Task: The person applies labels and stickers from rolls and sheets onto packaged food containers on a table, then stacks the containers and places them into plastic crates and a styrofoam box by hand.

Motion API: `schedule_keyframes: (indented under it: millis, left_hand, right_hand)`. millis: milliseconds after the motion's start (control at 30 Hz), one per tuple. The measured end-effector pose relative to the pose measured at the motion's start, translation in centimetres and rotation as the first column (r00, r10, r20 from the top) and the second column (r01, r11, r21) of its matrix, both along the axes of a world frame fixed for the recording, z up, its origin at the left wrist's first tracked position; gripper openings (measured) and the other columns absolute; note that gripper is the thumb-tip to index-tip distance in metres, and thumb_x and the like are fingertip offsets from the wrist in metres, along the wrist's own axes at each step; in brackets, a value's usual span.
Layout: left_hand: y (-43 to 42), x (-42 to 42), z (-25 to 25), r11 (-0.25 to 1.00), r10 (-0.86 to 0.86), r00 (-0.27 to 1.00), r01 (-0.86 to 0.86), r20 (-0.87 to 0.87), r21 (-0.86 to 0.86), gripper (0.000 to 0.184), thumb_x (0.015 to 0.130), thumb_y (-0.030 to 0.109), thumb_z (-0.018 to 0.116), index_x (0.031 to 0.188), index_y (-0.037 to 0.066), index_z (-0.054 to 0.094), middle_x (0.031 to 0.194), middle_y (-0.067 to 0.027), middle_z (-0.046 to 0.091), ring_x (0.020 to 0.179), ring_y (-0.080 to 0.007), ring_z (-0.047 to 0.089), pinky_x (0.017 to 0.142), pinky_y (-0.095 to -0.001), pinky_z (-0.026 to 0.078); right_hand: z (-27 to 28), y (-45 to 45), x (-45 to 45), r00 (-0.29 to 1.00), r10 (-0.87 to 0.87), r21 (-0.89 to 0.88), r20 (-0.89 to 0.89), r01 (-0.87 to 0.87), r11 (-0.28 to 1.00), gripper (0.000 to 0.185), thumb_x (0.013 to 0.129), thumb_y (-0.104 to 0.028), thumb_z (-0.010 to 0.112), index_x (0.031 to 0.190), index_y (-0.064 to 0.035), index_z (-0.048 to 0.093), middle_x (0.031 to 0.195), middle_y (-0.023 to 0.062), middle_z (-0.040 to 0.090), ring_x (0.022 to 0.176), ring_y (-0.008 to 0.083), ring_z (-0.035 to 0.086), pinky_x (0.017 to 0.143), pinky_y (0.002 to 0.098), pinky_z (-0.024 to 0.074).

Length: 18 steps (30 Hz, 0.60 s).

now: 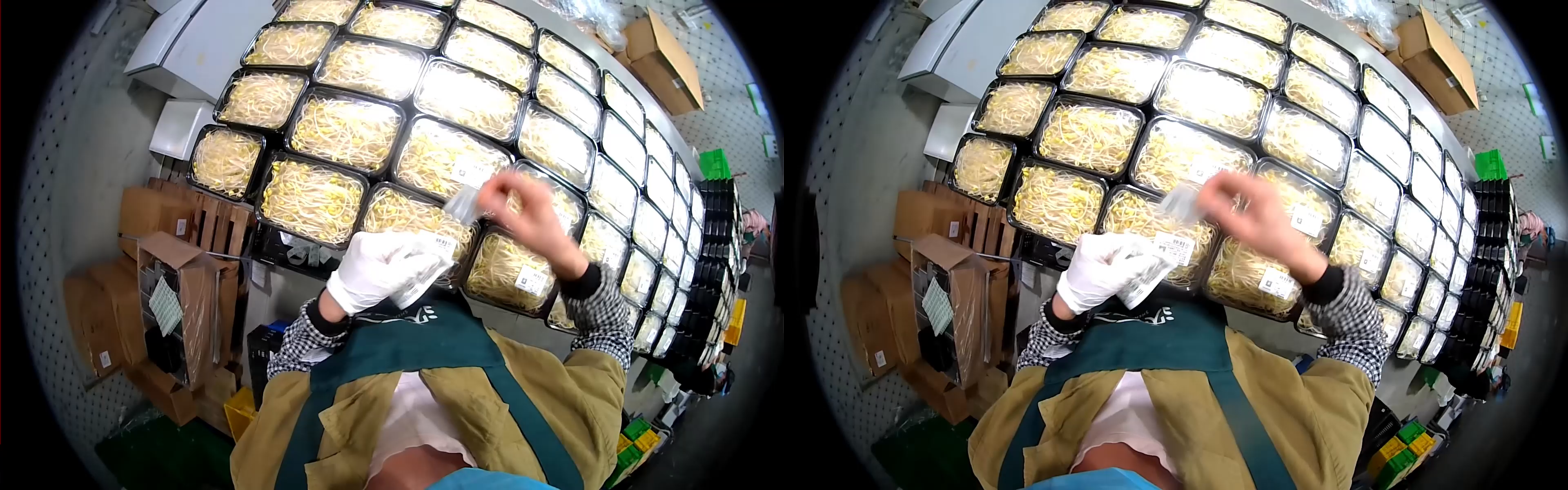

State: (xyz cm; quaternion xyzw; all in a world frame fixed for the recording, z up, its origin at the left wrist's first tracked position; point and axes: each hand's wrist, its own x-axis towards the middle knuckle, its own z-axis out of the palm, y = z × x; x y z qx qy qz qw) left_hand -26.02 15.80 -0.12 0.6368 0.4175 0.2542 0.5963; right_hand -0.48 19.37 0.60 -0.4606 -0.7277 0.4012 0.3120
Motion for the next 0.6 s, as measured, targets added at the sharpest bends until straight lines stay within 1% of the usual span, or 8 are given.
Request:
schedule_keyframes:
  millis: [100,133,300,433,467,533,567,600]
  left_hand:
    - [0.8,-1.0,1.1,0.979,-0.204,0.965,0.202,0.168,0.027,0.013,0.078,0.002,0.068,0.091,0.002,0.073,0.081,-0.0055,0.067,0.07,-0.0108,0.058,0.065,-0.0243,0.046]
    - [0.8,-0.9,1.3,0.981,-0.179,0.955,0.191,0.236,-0.027,0.015,0.078,0.001,0.068,0.092,0.0,0.072,0.087,-0.0072,0.068,0.077,-0.0127,0.06,0.07,-0.0258,0.047]
    - [0.7,-0.3,2.2,0.944,0.13,0.943,-0.024,0.306,-0.329,0.027,0.082,-0.007,0.061,0.109,-0.006,0.059,0.106,-0.0153,0.066,0.096,-0.0175,0.065,0.083,-0.028,0.051]
    - [1.1,0.1,1.1,0.992,0.083,0.935,-0.044,0.344,-0.121,0.021,0.083,-0.007,0.059,0.104,-0.005,0.061,0.097,-0.0115,0.066,0.088,-0.0154,0.065,0.076,-0.0257,0.052]
    - [1.7,0.6,1.1,0.983,0.027,0.964,-0.075,0.264,0.17,0.01,0.084,-0.004,0.061,0.092,-0.003,0.064,0.087,-0.0074,0.064,0.077,-0.0126,0.063,0.068,-0.0239,0.049]
    - [1.7,1.4,1.0,0.98,0.16,0.966,-0.181,0.204,0.086,0.006,0.082,0.0,0.066,0.089,-0.001,0.066,0.083,-0.0061,0.066,0.074,-0.011,0.063,0.065,-0.0237,0.05]
    - [1.6,1.9,0.9,0.97,0.227,0.959,-0.238,0.168,0.044,0.006,0.082,0.002,0.068,0.087,-0.001,0.067,0.081,-0.0054,0.066,0.073,-0.0103,0.063,0.064,-0.0236,0.05]
    - [1.6,2.4,0.2,0.936,0.326,0.927,-0.344,0.185,0.075,0.008,0.08,0.006,0.072,0.08,0.0,0.067,0.074,-0.0057,0.064,0.063,-0.0093,0.058,0.056,-0.0236,0.046]
  right_hand:
    - [-2.4,8.5,5.9,0.942,-0.194,0.195,0.272,0.143,0.97,0.02,0.091,-0.022,0.058,0.09,-0.002,0.06,0.081,0.0088,0.06,0.072,0.0172,0.057,0.063,0.0305,0.0444]
    - [-3.1,10.4,6.5,0.904,-0.255,0.392,0.343,0.109,0.913,0.024,0.09,-0.027,0.059,0.089,-0.0031,0.06,0.08,0.011,0.055,0.074,0.0242,0.055,0.065,0.036,0.0428]
    - [-7.7,14.6,5.5,0.733,-0.363,0.537,0.574,-0.002,0.844,0.027,0.086,-0.034,0.063,0.084,-0.0071,0.058,0.086,0.0092,0.054,0.082,0.0254,0.052,0.073,0.0349,0.0381]
    - [-7.8,13.4,4.7,0.652,-0.518,0.666,0.554,0.026,0.745,0.027,0.085,-0.031,0.064,0.097,-0.0081,0.058,0.087,0.0078,0.054,0.084,0.0242,0.051,0.076,0.036,0.0349]
    - [-7.6,13.0,4.6,0.646,-0.565,0.719,0.513,0.037,0.694,0.028,0.085,-0.031,0.063,0.099,-0.0078,0.057,0.087,0.0074,0.054,0.084,0.0238,0.051,0.075,0.0363,0.0347]
    - [-5.6,9.8,3.0,0.812,-0.395,0.585,0.429,0.083,0.806,0.023,0.087,-0.024,0.06,0.102,-0.0064,0.057,0.089,0.0098,0.056,0.083,0.0205,0.053,0.073,0.0345,0.0383]
    - [-1.9,7.2,1.2,0.961,-0.069,0.057,0.267,0.056,0.997,0.018,0.087,-0.019,0.06,0.098,-0.0056,0.059,0.09,0.0087,0.059,0.078,0.0175,0.056,0.069,0.0323,0.0432]
    - [-2.7,5.7,0.5,0.984,0.171,0.009,-0.04,-0.171,0.985,0.018,0.088,-0.018,0.06,0.099,-0.005,0.06,0.088,0.0044,0.061,0.072,0.0127,0.056,0.065,0.0285,0.0455]
